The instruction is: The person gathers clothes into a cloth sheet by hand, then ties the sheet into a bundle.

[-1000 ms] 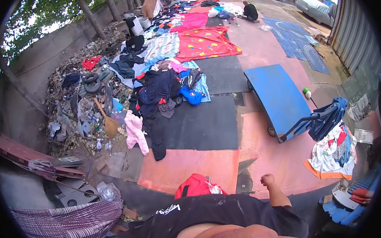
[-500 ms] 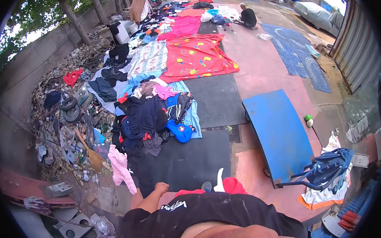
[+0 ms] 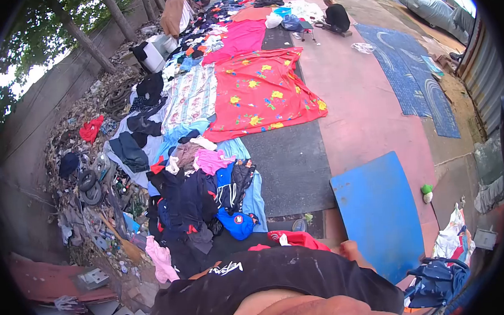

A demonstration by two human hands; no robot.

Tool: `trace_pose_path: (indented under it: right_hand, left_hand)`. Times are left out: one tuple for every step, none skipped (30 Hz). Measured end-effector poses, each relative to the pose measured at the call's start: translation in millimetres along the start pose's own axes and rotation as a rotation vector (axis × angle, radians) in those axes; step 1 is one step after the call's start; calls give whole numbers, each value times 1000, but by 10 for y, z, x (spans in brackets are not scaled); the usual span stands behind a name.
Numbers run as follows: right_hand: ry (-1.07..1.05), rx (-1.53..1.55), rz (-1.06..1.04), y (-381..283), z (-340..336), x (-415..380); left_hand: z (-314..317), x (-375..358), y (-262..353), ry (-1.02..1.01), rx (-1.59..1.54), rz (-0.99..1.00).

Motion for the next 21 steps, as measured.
trace_pose_path:
  right_hand:
    - [11, 4, -20, -564, 63, 257]
    - [22, 8, -40, -1137, 131, 505]
    - [53, -12, -103, -1712, 194, 718]
    - [85, -36, -161, -2250, 280, 872]
    - [48, -37, -204, -2791, 362, 965]
    - [61, -17, -254, -3290, 495, 1028]
    - [61, -44, -277, -3646, 558, 1219]
    - [60, -67, -303, -3993, 656, 1421]
    - [59, -88, -328, -4252, 749, 1686]
    - [59, -97, -305, -4453, 831, 1915]
    - [58, -103, -283, -4636, 929, 2122]
    - [56, -115, -260, -4732, 1002, 2332]
    - [110, -119, -190, -4812, 1080, 2457]
    - [163, -112, -133, -4860, 1188, 2593]
    - [176, -66, -81, -4836, 1266, 2767]
    - [184, -49, 47, -4775, 1328, 2904]
    - [160, -89, 126, -4762, 1391, 2952]
    - [115, -172, 140, -4887, 1560, 3002]
    - [69, -256, 126, -5011, 1761, 3063]
    - [36, -323, 94, -5236, 1933, 3094]
    - [11, -379, 59, -5498, 2093, 3163]
  left_hand:
    - [-24, 56, 288, -22, 8, -5]
    - [-86, 132, 568, -27, -3, -1]
    - [-151, 263, 797, -31, -21, 2]
    - [-222, 332, 1153, -27, -41, 8]
    - [-281, 480, 1454, -25, -58, 14]
    - [-340, 669, 1765, -22, -72, 22]
    - [-405, 835, 2056, -25, -80, 30]
    - [-492, 1023, 2357, -30, -88, 39]
    - [-585, 1237, 2648, -34, -95, 48]
    - [-670, 1479, 2944, -39, -94, 57]
    - [-775, 1726, 3238, -41, -89, 70]
    - [-876, 1985, 3539, -47, -88, 80]
    - [-1009, 2277, 3886, -49, -84, 99]
    - [-1145, 2539, 4229, -50, -78, 117]
    - [-1316, 2794, 4606, -51, -71, 136]
    - [-1513, 3057, 4970, -47, -63, 158]
    - [-1683, 3279, 5299, -52, -65, 157]
    - [-1845, 3499, 5616, -58, -72, 154]
    - [-1987, 3678, 5918, -58, -99, 140]
    - [-2158, 3881, 6275, -42, -135, 130]
    - [-2364, 4068, 6623, -11, -166, 136]
Point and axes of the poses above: each hand's wrist, its own x-axis towards the middle knuckle, its own z-axis out of the palm, y = z × x, the point moved 1 cm from there along x, towards the middle knuckle, and after that the axes turned 10 degrees about x, right-handed, at the moved point
